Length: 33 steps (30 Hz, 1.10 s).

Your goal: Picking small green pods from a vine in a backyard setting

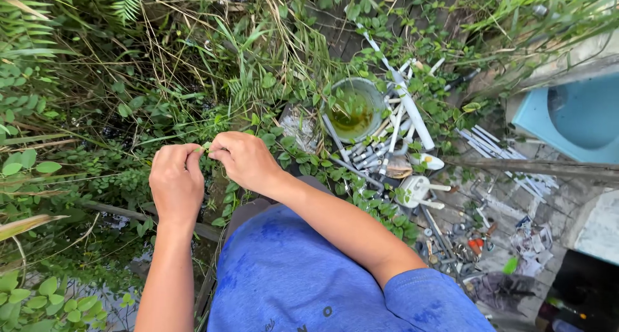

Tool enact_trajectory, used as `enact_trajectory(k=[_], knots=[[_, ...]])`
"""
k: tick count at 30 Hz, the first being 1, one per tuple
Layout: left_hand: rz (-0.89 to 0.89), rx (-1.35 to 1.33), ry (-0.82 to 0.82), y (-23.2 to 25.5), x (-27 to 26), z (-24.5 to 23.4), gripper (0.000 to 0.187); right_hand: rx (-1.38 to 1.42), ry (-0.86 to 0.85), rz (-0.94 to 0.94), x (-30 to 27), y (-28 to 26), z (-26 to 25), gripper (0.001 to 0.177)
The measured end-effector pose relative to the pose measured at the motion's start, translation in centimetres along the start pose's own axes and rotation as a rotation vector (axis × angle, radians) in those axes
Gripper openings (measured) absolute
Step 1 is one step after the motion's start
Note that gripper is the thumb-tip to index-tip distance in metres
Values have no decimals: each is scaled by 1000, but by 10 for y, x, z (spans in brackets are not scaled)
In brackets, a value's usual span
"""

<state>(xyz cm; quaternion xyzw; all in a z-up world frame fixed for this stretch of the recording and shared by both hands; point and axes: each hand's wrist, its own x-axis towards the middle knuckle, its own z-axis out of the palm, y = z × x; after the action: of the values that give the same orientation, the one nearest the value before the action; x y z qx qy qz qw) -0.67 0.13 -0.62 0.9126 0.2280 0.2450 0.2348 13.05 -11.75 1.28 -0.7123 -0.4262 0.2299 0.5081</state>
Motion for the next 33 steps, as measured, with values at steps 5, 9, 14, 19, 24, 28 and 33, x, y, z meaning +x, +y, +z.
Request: enact_trajectory(k=[5,9,14,19,24,28,33], knots=[[30,61,-17,0,4,-16,3,52,44,40,2,-9,-3,4],[50,13,-64,6,7,-28,5,81,44,103,4,-12,-14,6],[54,59,-71,-1,3,-22,6,65,23,115,1,-9,-17,9],[101,195,-76,-12,5,-19,8,-8,30,82,-2,-8,-17,10],[70,257,-86,-18,6,-34,7,-63,6,188,1,0,-26,16],[-30,365,-110,-39,-2,-30,29,-77,72,210,4,0,-45,17],[160,202,-33,-7,15,-32,13,-107,46,180,3,-4,-46,12]])
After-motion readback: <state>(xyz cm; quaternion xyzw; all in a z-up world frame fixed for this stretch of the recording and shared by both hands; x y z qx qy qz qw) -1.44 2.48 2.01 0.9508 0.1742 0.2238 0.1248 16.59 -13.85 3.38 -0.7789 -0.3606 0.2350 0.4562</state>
